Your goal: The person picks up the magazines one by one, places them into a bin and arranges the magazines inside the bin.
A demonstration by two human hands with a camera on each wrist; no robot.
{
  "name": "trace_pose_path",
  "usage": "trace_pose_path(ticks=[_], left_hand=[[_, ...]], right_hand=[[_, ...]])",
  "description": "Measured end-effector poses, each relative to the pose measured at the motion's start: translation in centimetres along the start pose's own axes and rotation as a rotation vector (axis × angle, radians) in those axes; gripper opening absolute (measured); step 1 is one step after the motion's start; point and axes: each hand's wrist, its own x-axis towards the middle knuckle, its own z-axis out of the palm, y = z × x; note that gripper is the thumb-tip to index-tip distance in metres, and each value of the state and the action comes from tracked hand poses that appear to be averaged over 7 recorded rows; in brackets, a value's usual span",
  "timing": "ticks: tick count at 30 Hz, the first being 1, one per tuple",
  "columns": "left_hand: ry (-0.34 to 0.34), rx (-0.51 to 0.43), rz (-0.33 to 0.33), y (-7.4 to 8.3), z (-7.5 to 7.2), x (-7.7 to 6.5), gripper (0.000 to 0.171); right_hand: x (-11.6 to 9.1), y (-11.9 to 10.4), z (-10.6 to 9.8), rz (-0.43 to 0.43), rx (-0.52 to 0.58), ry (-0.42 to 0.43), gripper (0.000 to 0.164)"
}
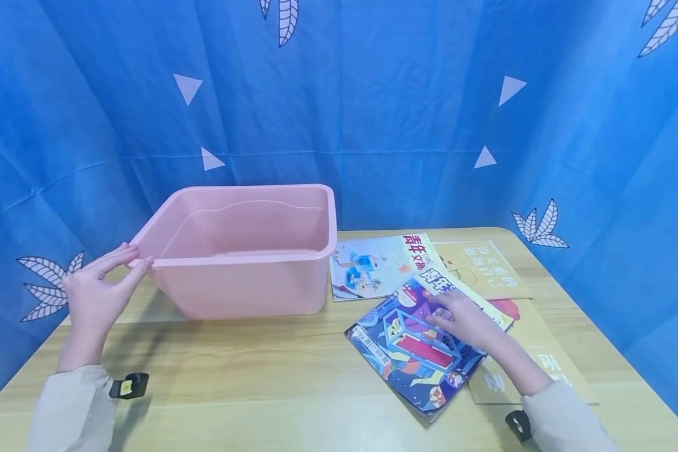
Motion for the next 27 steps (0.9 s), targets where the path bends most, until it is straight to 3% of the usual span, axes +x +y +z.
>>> trace_pose_path(ticks=[15,27], left_hand=[[0.004,-0.005,0.003,0.0,0.0,0.0,0.031],[-0.005,-0.015,-0.002,-0.1,0.0,0.1,0.031]], right_hand=[[1.4,3.3,-0.2,0.006,-0.059,-0.034,0.040],[2.6,4.9,-0.3,0.099,-0.082,-0.128,0.040]])
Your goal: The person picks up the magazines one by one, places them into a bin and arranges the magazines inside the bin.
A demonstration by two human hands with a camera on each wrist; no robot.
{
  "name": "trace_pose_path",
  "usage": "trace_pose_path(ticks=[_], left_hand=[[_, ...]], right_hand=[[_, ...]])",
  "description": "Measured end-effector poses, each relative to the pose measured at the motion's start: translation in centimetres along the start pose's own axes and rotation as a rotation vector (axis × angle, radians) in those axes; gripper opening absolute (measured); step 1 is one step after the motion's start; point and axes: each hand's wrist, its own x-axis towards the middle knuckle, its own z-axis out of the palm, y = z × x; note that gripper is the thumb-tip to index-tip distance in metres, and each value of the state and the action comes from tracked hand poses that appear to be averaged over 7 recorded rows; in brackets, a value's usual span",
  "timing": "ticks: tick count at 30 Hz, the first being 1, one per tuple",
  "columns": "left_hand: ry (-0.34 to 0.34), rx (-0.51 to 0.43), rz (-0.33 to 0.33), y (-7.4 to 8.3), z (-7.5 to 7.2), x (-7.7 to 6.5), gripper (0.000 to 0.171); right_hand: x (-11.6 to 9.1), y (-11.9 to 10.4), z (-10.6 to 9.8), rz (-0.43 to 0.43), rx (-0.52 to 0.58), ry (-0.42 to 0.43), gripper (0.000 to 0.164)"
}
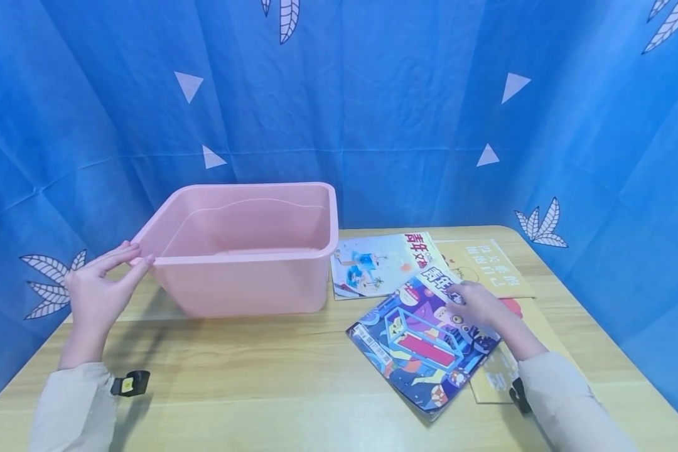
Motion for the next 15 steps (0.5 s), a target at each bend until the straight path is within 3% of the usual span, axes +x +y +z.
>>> trace_pose_path(ticks=[15], left_hand=[[0.012,0.000,0.001,0.17,0.08,0.04,0.030]], right_hand=[[0.74,1.05,-0.49,0.033,0.032,-0.076,0.038]])
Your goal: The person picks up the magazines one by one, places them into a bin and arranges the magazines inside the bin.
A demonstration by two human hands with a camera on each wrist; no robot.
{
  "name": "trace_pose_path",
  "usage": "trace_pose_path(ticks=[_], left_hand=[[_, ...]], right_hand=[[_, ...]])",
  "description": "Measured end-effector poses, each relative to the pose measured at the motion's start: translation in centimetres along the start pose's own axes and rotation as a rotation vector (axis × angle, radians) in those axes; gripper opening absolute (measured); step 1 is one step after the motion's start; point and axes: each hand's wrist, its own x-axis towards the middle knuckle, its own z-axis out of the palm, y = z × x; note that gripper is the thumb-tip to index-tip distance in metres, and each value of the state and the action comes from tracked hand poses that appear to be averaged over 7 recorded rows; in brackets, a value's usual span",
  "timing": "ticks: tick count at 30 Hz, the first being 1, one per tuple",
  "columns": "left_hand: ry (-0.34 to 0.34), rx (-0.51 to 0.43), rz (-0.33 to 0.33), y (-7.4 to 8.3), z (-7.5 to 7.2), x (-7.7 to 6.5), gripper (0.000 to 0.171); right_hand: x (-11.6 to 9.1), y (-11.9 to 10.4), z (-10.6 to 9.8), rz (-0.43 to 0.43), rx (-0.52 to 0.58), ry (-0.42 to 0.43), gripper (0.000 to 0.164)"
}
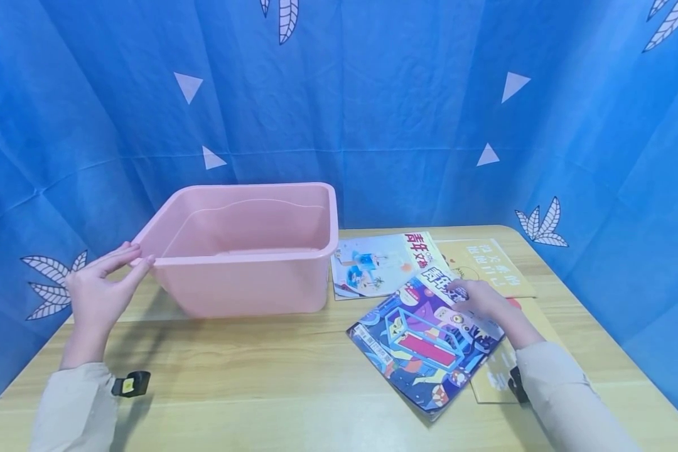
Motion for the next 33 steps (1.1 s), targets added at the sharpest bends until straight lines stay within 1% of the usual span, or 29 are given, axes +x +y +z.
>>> trace_pose_path(ticks=[3,6,11,14,18,20,21,24,25,28,30,31,33], left_hand=[[0.000,-0.004,0.000,0.0,0.0,-0.1,0.030],[0.003,-0.007,0.005,-0.1,0.0,-0.1,0.030],[-0.002,-0.011,-0.009,-0.2,0.0,-0.2,0.030],[-0.009,-0.017,-0.019,-0.3,0.1,-0.2,0.031],[-0.008,-0.016,-0.026,-0.3,0.1,-0.2,0.031],[-0.008,-0.013,-0.032,-0.3,0.1,-0.2,0.031],[-0.008,-0.012,-0.035,-0.3,0.1,-0.2,0.031],[-0.008,-0.012,-0.037,-0.4,0.1,-0.2,0.032],[-0.007,-0.013,-0.034,-0.4,0.1,-0.2,0.031],[-0.003,-0.018,-0.027,-0.5,0.1,-0.3,0.031],[-0.003,-0.020,-0.024,-0.5,0.1,-0.3,0.031],[-0.004,-0.022,-0.024,-0.5,0.1,-0.3,0.031],[-0.007,-0.025,-0.026,-0.4,0.1,-0.3,0.031]], right_hand=[[0.2,0.2,0.0,-0.007,-0.001,0.012,0.038],[0.3,0.4,0.1,-0.025,-0.020,0.045,0.038],[0.2,0.8,0.3,-0.008,-0.030,0.106,0.041],[0.0,1.0,0.3,-0.004,-0.014,0.140,0.042],[-0.7,1.4,0.1,-0.044,0.031,0.153,0.039],[-1.1,1.7,-0.3,-0.047,0.087,0.123,0.033],[-1.4,1.8,-0.5,-0.028,0.136,0.096,0.030],[-2.0,2.2,-1.1,0.061,0.323,-0.003,0.025],[-2.2,2.4,-1.2,0.103,0.384,-0.034,0.025],[-2.5,3.0,-1.4,0.203,0.581,-0.111,0.029],[-2.7,3.5,-1.5,0.221,0.626,-0.143,0.028],[-2.8,3.7,-1.4,0.247,0.643,-0.157,0.025],[-3.1,4.2,-1.5,0.245,0.661,-0.194,0.022]])
